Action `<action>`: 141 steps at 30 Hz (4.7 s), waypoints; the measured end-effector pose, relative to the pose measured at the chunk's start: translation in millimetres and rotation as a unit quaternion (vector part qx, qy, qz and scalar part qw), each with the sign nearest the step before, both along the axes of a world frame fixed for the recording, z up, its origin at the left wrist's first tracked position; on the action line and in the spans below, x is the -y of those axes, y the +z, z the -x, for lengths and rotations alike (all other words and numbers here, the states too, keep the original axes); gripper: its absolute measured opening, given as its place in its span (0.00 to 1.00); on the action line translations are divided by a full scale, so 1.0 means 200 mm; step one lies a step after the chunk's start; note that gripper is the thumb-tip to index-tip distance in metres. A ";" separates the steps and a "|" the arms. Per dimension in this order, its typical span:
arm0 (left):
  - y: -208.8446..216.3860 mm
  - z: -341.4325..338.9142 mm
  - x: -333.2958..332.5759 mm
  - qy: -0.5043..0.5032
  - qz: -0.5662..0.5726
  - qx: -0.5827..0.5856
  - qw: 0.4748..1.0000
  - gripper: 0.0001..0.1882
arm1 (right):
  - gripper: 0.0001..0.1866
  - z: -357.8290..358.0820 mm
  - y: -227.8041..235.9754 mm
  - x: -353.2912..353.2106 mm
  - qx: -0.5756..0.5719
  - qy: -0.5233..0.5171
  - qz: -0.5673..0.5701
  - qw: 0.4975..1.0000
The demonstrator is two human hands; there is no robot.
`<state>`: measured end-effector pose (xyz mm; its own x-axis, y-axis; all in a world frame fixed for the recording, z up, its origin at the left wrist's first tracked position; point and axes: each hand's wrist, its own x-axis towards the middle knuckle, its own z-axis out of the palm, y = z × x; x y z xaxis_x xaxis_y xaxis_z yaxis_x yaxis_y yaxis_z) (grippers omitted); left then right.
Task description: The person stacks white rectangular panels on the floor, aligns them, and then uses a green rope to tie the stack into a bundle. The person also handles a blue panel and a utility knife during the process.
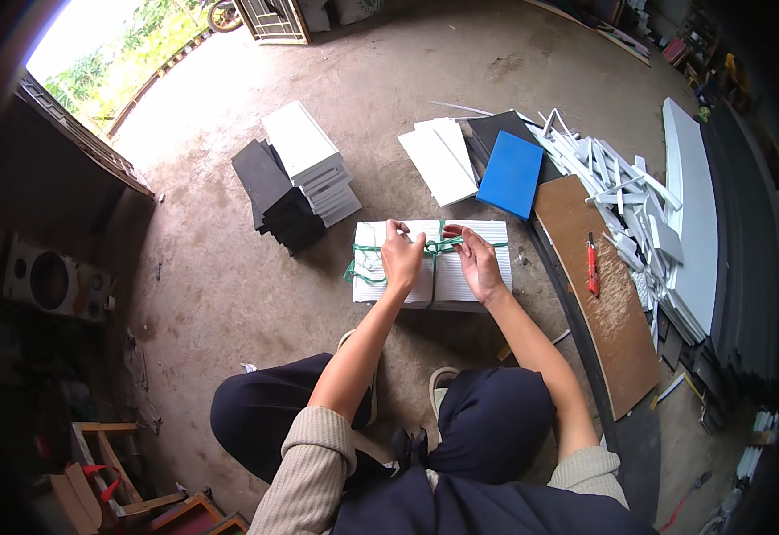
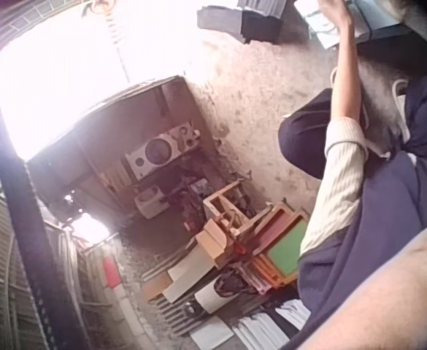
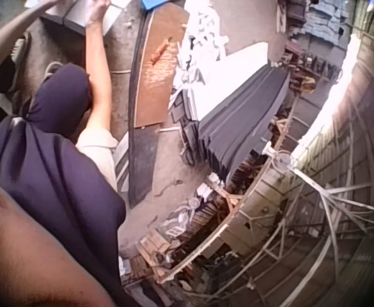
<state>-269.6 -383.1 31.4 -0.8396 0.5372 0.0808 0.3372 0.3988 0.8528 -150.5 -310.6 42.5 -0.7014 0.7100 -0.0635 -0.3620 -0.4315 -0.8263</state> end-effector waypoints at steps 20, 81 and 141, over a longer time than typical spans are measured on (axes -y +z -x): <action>-0.16 0.23 -0.33 -0.134 0.123 -0.289 0.940 0.10 | 0.21 -0.14 -0.11 0.14 0.063 -0.017 -0.048 0.997; -0.82 -1.50 -1.39 -0.352 0.051 0.301 0.885 0.17 | 0.20 -1.39 -0.93 -1.03 0.568 -0.314 -0.279 0.707; 0.01 -0.07 -0.06 -0.158 0.102 0.459 0.868 0.13 | 0.16 -0.15 -0.05 0.15 0.443 0.087 -0.185 0.873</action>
